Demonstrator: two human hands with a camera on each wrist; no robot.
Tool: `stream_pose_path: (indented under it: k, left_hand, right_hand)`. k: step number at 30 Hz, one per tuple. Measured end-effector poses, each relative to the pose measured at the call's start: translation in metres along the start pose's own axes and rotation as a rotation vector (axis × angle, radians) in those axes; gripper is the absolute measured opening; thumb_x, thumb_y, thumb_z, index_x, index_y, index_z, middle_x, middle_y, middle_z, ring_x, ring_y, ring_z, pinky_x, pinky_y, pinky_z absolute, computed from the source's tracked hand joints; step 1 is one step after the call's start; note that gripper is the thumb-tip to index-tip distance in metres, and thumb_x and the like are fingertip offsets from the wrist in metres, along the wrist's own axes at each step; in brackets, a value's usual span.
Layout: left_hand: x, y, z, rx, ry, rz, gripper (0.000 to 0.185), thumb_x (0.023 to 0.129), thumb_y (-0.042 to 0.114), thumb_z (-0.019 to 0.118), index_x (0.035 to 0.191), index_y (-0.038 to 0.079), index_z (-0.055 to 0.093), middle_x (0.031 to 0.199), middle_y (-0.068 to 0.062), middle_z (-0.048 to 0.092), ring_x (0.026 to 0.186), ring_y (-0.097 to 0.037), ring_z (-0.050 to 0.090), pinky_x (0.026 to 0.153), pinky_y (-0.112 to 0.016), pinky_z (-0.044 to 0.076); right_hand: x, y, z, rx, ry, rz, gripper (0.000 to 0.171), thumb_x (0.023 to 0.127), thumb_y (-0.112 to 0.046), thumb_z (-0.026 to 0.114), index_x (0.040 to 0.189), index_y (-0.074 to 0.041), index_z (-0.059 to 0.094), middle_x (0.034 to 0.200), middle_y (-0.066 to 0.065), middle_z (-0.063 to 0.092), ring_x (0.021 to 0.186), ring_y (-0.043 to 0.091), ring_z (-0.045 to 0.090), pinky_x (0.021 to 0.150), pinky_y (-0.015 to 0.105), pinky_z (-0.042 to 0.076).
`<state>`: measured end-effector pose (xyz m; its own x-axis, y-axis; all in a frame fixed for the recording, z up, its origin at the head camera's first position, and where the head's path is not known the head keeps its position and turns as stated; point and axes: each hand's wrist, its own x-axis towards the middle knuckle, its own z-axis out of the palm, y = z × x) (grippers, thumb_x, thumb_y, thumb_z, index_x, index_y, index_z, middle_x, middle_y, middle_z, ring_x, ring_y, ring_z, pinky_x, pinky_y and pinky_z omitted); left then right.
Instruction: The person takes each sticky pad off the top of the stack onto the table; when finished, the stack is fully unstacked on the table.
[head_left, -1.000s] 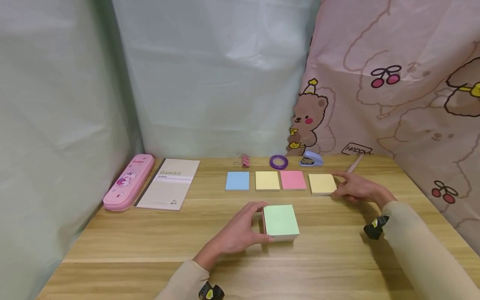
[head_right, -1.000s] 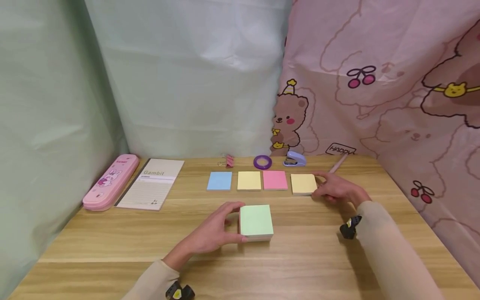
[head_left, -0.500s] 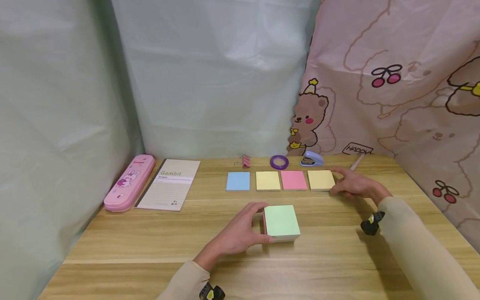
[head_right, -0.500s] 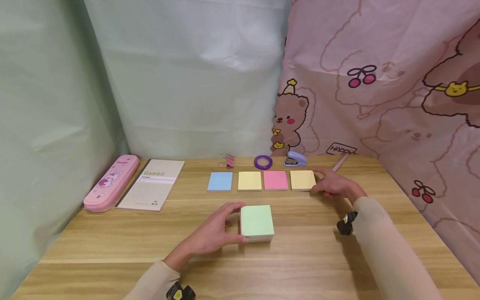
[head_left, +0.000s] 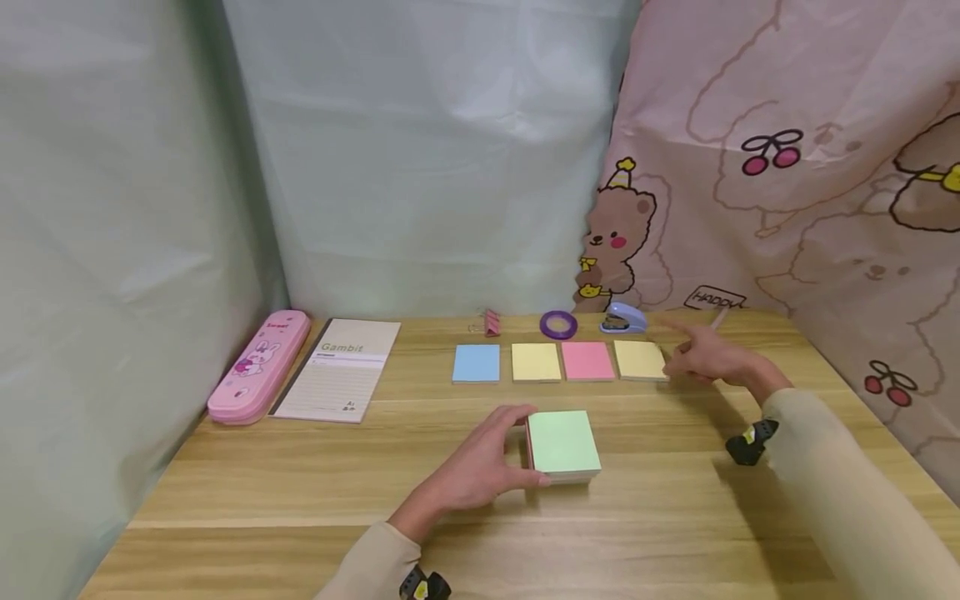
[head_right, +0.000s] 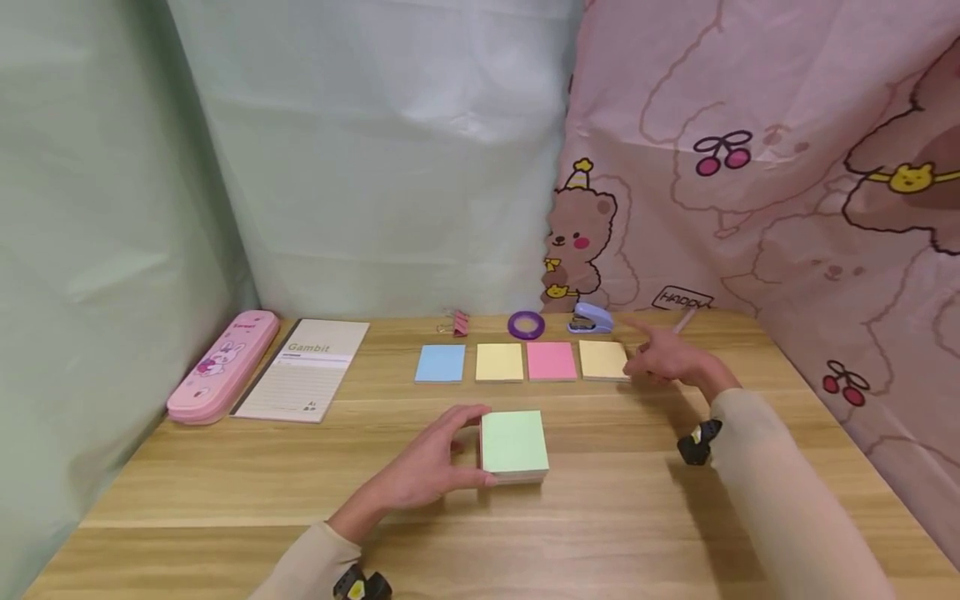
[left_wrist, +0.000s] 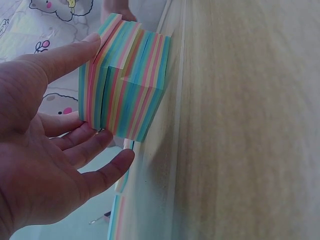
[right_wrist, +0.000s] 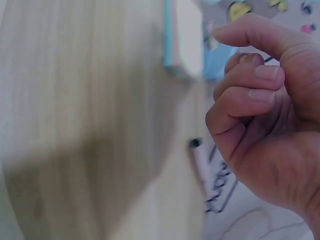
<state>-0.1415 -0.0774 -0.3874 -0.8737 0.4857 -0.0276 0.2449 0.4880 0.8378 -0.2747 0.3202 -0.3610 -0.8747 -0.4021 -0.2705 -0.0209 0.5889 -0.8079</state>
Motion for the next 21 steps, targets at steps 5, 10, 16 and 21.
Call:
stream_pose_path:
  k: [5,10,16,21]
  left_hand:
    - [0.000,-0.001,0.000,0.002,-0.001,0.001,0.092,0.084,0.034,0.090,0.158,0.005,0.043,0.158,-0.015,0.049,0.147,-0.036,0.047,0.123,-0.060,0.039]
    - [0.000,-0.001,0.000,0.007,0.004,-0.003,0.094,0.083,0.034,0.090,0.159,0.005,0.042,0.157,-0.015,0.049,0.147,-0.036,0.047,0.123,-0.061,0.039]
    - [-0.001,-0.001,0.000,0.020,0.008,0.002,0.098,0.082,0.033,0.092,0.160,0.005,0.040,0.158,-0.016,0.049,0.147,-0.037,0.047,0.123,-0.061,0.038]
    - [0.000,0.000,0.000,0.024,0.008,0.016,0.098,0.082,0.031,0.092,0.160,0.004,0.040,0.157,-0.017,0.049,0.146,-0.036,0.048,0.123,-0.061,0.038]
  right_hand:
    - [-0.012,-0.024,0.005,-0.034,0.033,-0.056,0.095,0.095,-0.009,0.075,0.169,-0.007,0.015,0.069,0.001,0.048,0.050,0.008,0.036,0.047,0.024,0.034]
    - [-0.025,-0.044,0.027,-0.042,0.025,-0.172,0.085,0.095,-0.011,0.077,0.165,-0.007,0.029,0.070,0.001,0.051,0.049,0.006,0.037,0.045,0.023,0.035]
    - [-0.037,-0.053,0.069,-0.032,-0.009,-0.258,0.077,0.096,-0.015,0.077,0.163,-0.012,0.037,0.075,0.002,0.059,0.049,0.005,0.042,0.044,0.025,0.041]
    - [-0.044,-0.052,0.102,0.012,-0.081,-0.338,0.082,0.093,-0.012,0.080,0.162,-0.008,0.036,0.078,0.002,0.061,0.057,0.004,0.050,0.049,0.023,0.047]
